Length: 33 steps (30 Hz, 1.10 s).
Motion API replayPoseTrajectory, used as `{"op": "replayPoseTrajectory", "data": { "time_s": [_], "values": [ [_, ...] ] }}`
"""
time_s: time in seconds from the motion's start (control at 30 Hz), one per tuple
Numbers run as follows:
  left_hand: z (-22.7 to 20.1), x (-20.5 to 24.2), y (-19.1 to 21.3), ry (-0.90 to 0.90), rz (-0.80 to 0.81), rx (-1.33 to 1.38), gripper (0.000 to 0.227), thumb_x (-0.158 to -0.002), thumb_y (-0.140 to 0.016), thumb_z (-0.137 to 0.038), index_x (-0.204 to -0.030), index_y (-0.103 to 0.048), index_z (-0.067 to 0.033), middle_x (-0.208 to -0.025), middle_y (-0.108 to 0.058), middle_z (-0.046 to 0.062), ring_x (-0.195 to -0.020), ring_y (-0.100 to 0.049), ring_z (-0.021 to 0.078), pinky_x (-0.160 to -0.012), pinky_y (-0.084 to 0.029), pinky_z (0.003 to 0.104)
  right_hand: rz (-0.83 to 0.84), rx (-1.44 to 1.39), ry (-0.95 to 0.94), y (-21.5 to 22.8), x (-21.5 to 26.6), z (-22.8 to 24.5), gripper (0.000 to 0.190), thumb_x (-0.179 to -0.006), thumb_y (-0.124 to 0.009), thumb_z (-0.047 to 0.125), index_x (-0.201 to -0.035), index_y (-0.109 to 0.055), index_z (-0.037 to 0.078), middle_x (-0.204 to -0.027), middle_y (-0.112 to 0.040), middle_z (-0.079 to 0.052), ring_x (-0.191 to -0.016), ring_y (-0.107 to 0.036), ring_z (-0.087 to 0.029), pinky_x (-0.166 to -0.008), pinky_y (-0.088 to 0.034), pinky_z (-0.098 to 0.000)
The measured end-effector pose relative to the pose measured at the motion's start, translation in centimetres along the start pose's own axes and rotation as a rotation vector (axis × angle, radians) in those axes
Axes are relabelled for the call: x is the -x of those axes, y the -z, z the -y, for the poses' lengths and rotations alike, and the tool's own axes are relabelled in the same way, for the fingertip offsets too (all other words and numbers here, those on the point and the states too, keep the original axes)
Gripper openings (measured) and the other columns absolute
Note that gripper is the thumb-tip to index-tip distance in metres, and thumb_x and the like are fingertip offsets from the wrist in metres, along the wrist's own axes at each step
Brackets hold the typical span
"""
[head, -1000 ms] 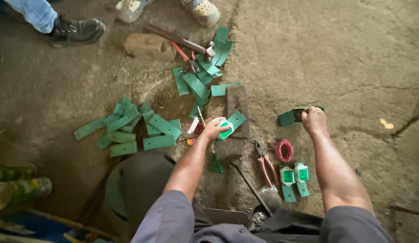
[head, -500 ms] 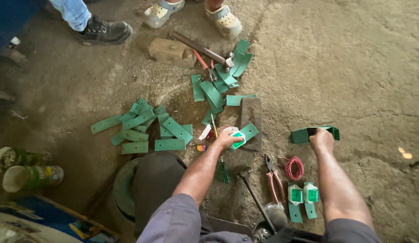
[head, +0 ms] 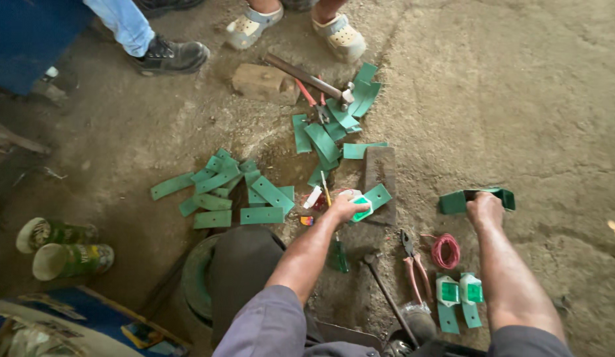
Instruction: The person assembles small electrical components by hand. They place green plastic pieces and white plastic housings together, insert nails, and hammer them into place. They also use a screwdriver to tighten screws and pliers to adjust parts.
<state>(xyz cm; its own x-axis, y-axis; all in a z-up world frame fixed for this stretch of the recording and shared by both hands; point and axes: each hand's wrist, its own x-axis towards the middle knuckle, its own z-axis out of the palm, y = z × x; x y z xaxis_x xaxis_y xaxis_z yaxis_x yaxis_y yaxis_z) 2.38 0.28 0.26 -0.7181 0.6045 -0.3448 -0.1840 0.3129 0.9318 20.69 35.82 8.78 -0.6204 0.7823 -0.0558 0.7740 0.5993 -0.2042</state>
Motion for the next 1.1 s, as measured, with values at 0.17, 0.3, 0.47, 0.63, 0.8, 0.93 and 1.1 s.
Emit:
{"op": "replayPoseTrajectory", "data": {
  "time_s": [0.17, 0.3, 0.47, 0.63, 0.8, 0.93, 1.1],
  "values": [
    [-0.5, 1.0, 0.1, 0.008, -0.014, 0.051, 0.053, -0.072, -0.089, -0.024, -0.119, -0.071, -0.007, -0.111, -0.075, 0.007, -0.099, -0.071, 0.0169, -0.085, -0.057, 0.034, 0.008, -0.087, 0.005, -0.5, 0.0, -0.3, 0.035, -0.086, -0.061, 0.015, -0.117, -0.077, 0.015, -0.117, -0.072, -0.024, -0.11, -0.068, -0.042, -0.096, -0.053, -0.0507],
    [-0.4, 1.1, -0.1, -0.004, -0.004, 0.085, 0.05, -0.072, -0.089, -0.022, -0.117, -0.073, -0.0064, -0.11, -0.076, 0.007, -0.098, -0.071, 0.0163, -0.085, -0.057, 0.034, -0.083, -0.034, 0.072, -0.9, -0.2, -1.1, 0.03, -0.089, -0.062, 0.017, -0.114, -0.078, 0.014, -0.113, -0.074, -0.021, -0.107, -0.069, -0.04, -0.098, -0.048, -0.0553],
    [0.3, 0.4, -0.2, -0.006, 0.029, 0.073, 0.047, -0.074, -0.087, -0.022, -0.115, -0.074, -0.0063, -0.108, -0.077, 0.007, -0.096, -0.071, 0.0158, -0.084, -0.057, 0.033, -0.211, 0.049, 0.045, -0.1, 0.3, -2.2, 0.025, -0.098, -0.068, 0.03, -0.11, -0.078, 0.011, -0.106, -0.075, -0.019, -0.103, -0.071, -0.039, -0.095, -0.052, -0.0539],
    [1.1, -0.2, 0.0, -0.041, -0.01, 0.049, 0.046, -0.075, -0.09, -0.023, -0.114, -0.073, -0.0067, -0.106, -0.076, 0.005, -0.094, -0.071, 0.0134, -0.083, -0.057, 0.031, -0.44, -0.467, 0.275, 1.9, 0.4, -0.3, 0.026, -0.096, -0.072, 0.023, -0.112, -0.073, 0.002, -0.102, -0.075, -0.018, -0.093, -0.073, -0.032, -0.084, -0.057, -0.046],
    [0.4, -0.2, 0.5, 0.012, 0.157, 0.311, 0.04, -0.076, -0.088, -0.022, -0.111, -0.076, -0.0036, -0.099, -0.078, 0.005, -0.084, -0.072, 0.0139, -0.074, -0.058, 0.031, -0.225, -1.12, 0.201, 0.7, 1.6, 6.6, 0.018, -0.093, -0.077, 0.012, -0.107, -0.074, 0.002, -0.095, -0.075, -0.006, -0.083, -0.069, -0.013, -0.074, -0.057, -0.0263],
    [-0.3, 0.4, 1.7, -0.03, 0.169, 0.227, 0.039, -0.076, -0.088, -0.021, -0.109, -0.077, -0.004, -0.096, -0.078, 0.005, -0.08, -0.071, 0.0118, -0.07, -0.058, 0.03, 0.043, -1.329, 0.185, -3.6, 6.4, 12.4, 0.02, -0.09, -0.078, 0.008, -0.109, -0.075, 0.002, -0.097, -0.075, -0.004, -0.084, -0.068, -0.01, -0.077, -0.056, -0.0252],
    [-0.4, 0.0, 1.2, -0.013, 0.102, 0.097, 0.041, -0.074, -0.088, -0.024, -0.109, -0.079, -0.0042, -0.093, -0.078, 0.005, -0.077, -0.071, 0.0103, -0.068, -0.058, 0.03, 0.22, -1.193, 0.314, -8.4, 10.9, 16.3, 0.02, -0.093, -0.075, 0.01, -0.111, -0.075, 0.002, -0.099, -0.074, -0.003, -0.089, -0.066, -0.008, -0.081, -0.055, -0.0243]
  ]
}}
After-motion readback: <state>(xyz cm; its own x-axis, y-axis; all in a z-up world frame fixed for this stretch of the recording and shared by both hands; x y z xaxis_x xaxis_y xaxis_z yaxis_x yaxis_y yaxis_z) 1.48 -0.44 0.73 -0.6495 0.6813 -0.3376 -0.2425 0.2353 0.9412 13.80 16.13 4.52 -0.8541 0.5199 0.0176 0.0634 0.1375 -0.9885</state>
